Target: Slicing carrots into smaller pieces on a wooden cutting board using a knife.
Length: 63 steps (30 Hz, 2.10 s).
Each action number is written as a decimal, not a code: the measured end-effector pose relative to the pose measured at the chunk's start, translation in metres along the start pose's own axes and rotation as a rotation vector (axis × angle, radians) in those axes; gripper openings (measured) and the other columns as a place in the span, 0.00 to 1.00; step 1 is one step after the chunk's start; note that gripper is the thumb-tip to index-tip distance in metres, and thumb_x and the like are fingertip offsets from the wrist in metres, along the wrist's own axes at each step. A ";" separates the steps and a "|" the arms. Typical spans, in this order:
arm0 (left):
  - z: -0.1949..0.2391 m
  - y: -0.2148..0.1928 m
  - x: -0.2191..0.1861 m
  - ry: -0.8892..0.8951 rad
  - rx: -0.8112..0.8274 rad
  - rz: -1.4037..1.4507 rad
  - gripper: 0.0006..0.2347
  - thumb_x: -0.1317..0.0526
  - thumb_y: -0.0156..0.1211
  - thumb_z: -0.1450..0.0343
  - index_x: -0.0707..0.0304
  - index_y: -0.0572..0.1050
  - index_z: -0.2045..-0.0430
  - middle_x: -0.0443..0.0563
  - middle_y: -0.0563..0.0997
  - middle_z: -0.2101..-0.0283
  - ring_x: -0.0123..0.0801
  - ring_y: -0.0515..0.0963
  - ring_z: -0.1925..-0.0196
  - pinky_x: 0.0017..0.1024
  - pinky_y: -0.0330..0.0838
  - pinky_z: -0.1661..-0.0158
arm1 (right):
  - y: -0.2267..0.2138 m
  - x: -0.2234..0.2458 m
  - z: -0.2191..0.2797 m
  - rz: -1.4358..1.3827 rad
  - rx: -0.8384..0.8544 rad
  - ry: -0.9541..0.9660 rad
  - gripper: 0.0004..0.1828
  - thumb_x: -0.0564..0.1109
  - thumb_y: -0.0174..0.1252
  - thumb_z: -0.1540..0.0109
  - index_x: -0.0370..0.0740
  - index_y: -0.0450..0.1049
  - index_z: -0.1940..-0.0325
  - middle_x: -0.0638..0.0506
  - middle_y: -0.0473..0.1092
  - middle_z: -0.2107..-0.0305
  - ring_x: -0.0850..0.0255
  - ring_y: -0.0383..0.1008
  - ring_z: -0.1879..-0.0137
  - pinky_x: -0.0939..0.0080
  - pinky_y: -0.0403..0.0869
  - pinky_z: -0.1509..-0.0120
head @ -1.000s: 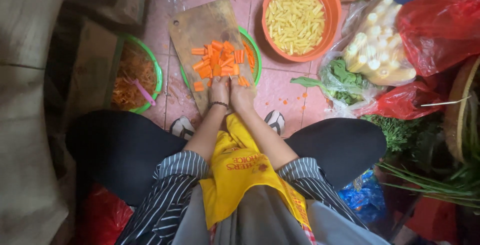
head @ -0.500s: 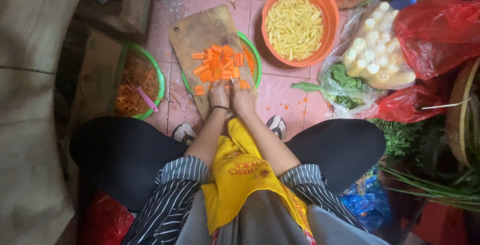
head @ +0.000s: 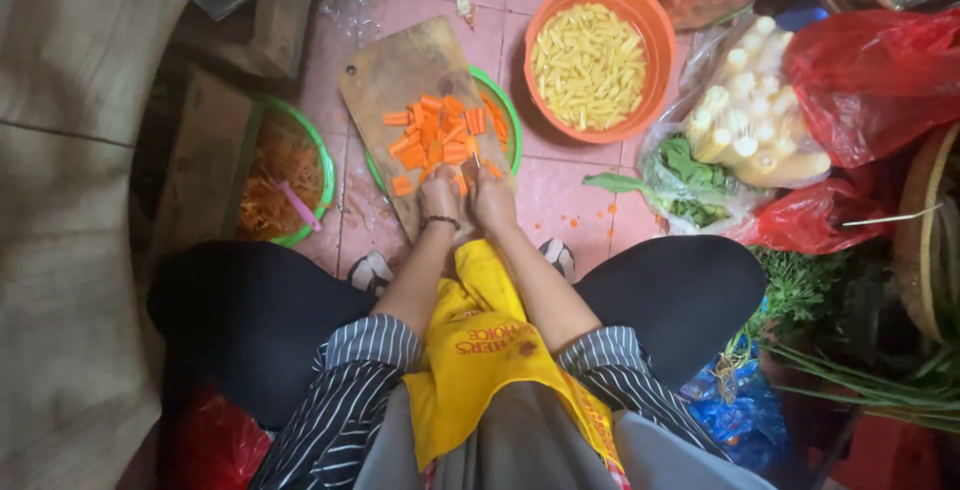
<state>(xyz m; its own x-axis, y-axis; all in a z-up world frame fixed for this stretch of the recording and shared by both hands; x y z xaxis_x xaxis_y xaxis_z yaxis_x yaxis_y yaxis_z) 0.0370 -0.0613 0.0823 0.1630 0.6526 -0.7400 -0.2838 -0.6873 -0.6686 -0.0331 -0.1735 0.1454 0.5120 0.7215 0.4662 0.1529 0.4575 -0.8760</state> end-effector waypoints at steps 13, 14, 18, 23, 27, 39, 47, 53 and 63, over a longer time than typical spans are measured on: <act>-0.018 0.026 0.022 -0.137 0.067 0.028 0.08 0.61 0.54 0.27 0.64 0.79 0.69 0.67 0.81 0.65 0.55 0.82 0.62 0.48 0.74 0.61 | -0.002 0.034 0.000 0.163 -0.083 -0.170 0.15 0.46 0.43 0.32 0.37 0.67 0.46 0.32 0.76 0.62 0.36 0.79 0.56 0.39 0.75 0.50; -0.012 0.009 0.006 -0.071 0.064 0.002 0.08 0.62 0.53 0.30 0.63 0.80 0.67 0.66 0.81 0.65 0.55 0.81 0.61 0.48 0.74 0.60 | -0.008 0.036 0.004 0.146 -0.173 -0.205 0.15 0.46 0.43 0.33 0.35 0.67 0.47 0.31 0.76 0.64 0.36 0.79 0.58 0.39 0.75 0.53; -0.010 0.001 0.017 -0.063 0.016 0.242 0.08 0.62 0.52 0.29 0.60 0.81 0.67 0.62 0.83 0.59 0.51 0.81 0.57 0.43 0.76 0.54 | 0.005 0.012 0.011 0.037 -0.001 -0.016 0.17 0.48 0.45 0.31 0.30 0.68 0.48 0.30 0.75 0.70 0.34 0.78 0.64 0.35 0.75 0.59; -0.013 -0.047 0.017 0.079 -0.098 -0.176 0.08 0.61 0.54 0.29 0.56 0.81 0.65 0.60 0.81 0.58 0.54 0.80 0.55 0.46 0.75 0.55 | -0.015 0.022 0.013 -0.024 0.025 0.021 0.16 0.49 0.48 0.34 0.32 0.69 0.55 0.29 0.75 0.70 0.32 0.77 0.65 0.33 0.74 0.59; -0.016 -0.015 0.034 0.029 -0.012 -0.140 0.09 0.65 0.55 0.29 0.54 0.82 0.61 0.58 0.81 0.57 0.54 0.80 0.60 0.49 0.74 0.60 | 0.011 0.012 0.016 -0.003 0.054 -0.018 0.13 0.46 0.47 0.34 0.31 0.68 0.54 0.29 0.75 0.72 0.32 0.77 0.66 0.32 0.74 0.60; -0.001 -0.023 -0.019 0.056 -0.084 0.186 0.07 0.75 0.63 0.40 0.66 0.80 0.72 0.60 0.79 0.62 0.44 0.80 0.67 0.38 0.76 0.64 | -0.010 0.026 0.000 0.115 0.070 -0.033 0.15 0.47 0.47 0.35 0.34 0.69 0.50 0.32 0.75 0.75 0.37 0.78 0.68 0.36 0.75 0.63; -0.006 -0.022 -0.011 0.023 -0.147 0.091 0.06 0.72 0.64 0.38 0.61 0.80 0.73 0.59 0.80 0.69 0.51 0.80 0.65 0.42 0.76 0.63 | 0.007 0.030 0.001 0.158 0.106 -0.113 0.12 0.47 0.48 0.35 0.37 0.69 0.53 0.34 0.76 0.72 0.39 0.80 0.64 0.36 0.74 0.54; -0.005 -0.017 -0.007 0.035 -0.167 0.077 0.04 0.72 0.64 0.37 0.62 0.79 0.76 0.60 0.80 0.70 0.51 0.80 0.65 0.42 0.75 0.62 | 0.012 0.023 0.003 0.088 0.118 -0.079 0.13 0.45 0.46 0.34 0.36 0.67 0.50 0.31 0.76 0.68 0.35 0.78 0.61 0.34 0.73 0.55; -0.006 -0.024 -0.012 0.117 -0.238 0.078 0.07 0.75 0.61 0.38 0.61 0.81 0.76 0.60 0.79 0.72 0.51 0.79 0.67 0.42 0.74 0.65 | 0.021 0.022 -0.004 0.131 0.050 -0.080 0.13 0.44 0.48 0.34 0.33 0.70 0.51 0.34 0.75 0.76 0.37 0.78 0.69 0.36 0.74 0.63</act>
<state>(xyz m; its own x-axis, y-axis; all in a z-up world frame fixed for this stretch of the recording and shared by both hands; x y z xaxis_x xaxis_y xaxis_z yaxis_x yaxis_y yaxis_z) 0.0480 -0.0542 0.1066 0.2615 0.5626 -0.7843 -0.0719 -0.7989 -0.5971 -0.0152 -0.1501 0.1369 0.4554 0.8150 0.3584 0.0458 0.3806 -0.9236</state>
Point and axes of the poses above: each hand's wrist, its own z-axis away from the middle knuckle, its own y-axis out of the palm, x = y × z, the point moved 7 cm from there along -z, towards the middle knuckle
